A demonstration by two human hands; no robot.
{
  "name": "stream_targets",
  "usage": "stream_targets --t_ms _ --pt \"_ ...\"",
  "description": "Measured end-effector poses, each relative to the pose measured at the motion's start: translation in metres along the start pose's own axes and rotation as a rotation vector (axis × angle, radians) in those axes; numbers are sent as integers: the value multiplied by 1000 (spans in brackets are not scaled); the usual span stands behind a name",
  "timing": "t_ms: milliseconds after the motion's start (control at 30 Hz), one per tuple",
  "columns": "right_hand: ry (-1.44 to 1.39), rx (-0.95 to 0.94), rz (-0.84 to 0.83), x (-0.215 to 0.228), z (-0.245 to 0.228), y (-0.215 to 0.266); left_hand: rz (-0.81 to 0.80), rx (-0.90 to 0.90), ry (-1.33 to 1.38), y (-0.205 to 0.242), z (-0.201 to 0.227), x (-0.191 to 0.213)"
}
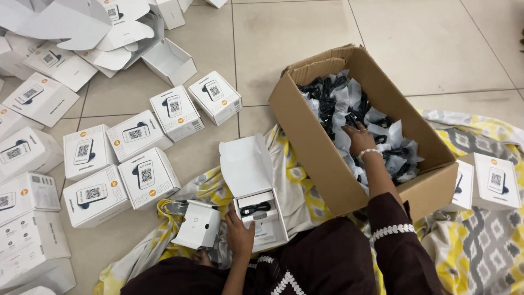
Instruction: The person packages small black electronic devices into individual white cardboard boxes.
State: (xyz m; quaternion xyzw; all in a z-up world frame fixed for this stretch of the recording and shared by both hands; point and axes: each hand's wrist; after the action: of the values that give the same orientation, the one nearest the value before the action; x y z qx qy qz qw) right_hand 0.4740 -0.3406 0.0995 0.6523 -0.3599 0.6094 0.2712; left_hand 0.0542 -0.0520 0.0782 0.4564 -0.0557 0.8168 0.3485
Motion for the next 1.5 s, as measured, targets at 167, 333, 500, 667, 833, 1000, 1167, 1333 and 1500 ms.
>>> stream_targets --t_ms 167,333,500,667,833,1000,1167,1333,1500 --pt "284 -44 -167 -44 3 -10 61 -53 42 2 -2 -2" --pt "369 -122 -139 -50 17 12 72 -85 50 3 -4 2" --pt "-139 -166 210 7 -5 43 11 -53 62 3 -5 1" --pt "-202 -227 -223 -68 42 34 30 -56 57 2 -3 3" --pt "-198 -274 -269 -67 36 35 -28 -19 35 -2 -5 0" --pt "-473 -611 107 31 -8 70 -62 -18 32 3 -2 9" --pt "-1358 -375 349 83 -96 124 157 -171 28 25 13 18" --pt "-1602 -181 -7 81 -231 177 -43 -349 807 41 35 19" --pt "-1261 -11 -11 116 -337 203 -613 -87 1233 33 11 7"
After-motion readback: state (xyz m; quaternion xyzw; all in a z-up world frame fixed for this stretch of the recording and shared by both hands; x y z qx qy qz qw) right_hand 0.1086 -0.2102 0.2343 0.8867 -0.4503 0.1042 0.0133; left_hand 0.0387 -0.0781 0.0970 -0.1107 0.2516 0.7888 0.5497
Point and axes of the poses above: each hand's wrist, its own y-axis away from the middle knuckle, its own x-axis out of the back of the hand, z = x × y, and after that the axes turned 4 degrees about x, right-handed
